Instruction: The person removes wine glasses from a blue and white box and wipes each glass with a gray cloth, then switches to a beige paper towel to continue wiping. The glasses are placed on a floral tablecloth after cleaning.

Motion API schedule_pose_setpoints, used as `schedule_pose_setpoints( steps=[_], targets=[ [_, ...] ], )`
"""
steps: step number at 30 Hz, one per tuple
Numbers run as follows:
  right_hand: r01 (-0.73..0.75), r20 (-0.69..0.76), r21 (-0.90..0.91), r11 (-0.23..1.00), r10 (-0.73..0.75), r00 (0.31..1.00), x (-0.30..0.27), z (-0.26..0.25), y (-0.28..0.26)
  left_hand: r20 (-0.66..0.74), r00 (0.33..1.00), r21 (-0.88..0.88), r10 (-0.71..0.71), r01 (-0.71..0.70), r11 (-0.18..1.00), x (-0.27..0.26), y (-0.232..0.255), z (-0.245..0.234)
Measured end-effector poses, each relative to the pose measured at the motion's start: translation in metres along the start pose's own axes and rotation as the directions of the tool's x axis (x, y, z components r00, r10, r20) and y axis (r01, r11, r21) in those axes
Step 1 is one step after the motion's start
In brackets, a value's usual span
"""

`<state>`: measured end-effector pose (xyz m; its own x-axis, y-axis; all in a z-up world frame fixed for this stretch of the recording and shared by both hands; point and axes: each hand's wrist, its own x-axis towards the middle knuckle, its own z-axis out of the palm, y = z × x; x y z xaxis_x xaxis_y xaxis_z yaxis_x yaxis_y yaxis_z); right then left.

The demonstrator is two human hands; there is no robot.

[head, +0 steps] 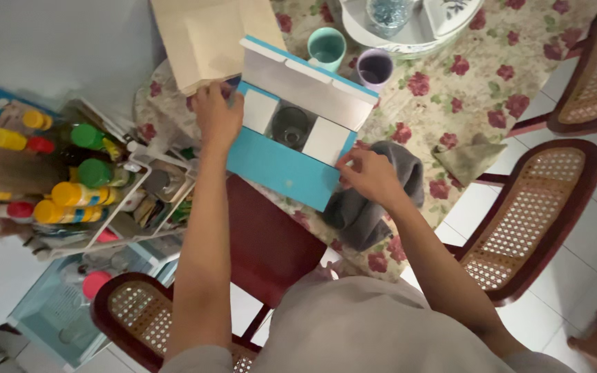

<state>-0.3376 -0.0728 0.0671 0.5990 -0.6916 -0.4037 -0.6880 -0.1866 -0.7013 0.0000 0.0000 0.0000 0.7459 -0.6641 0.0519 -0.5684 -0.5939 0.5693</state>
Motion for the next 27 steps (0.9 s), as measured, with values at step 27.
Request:
schedule_pose_setpoints(
  steps=[27],
  targets=[
    [-0.011,0.183,0.681,0.732,-0.156,0.971,-0.033,-0.01,-0.006,-0.217,0.946,-0.046,0.241,-0.256,0.966,-0.071,0.02,-0.076]
  ],
)
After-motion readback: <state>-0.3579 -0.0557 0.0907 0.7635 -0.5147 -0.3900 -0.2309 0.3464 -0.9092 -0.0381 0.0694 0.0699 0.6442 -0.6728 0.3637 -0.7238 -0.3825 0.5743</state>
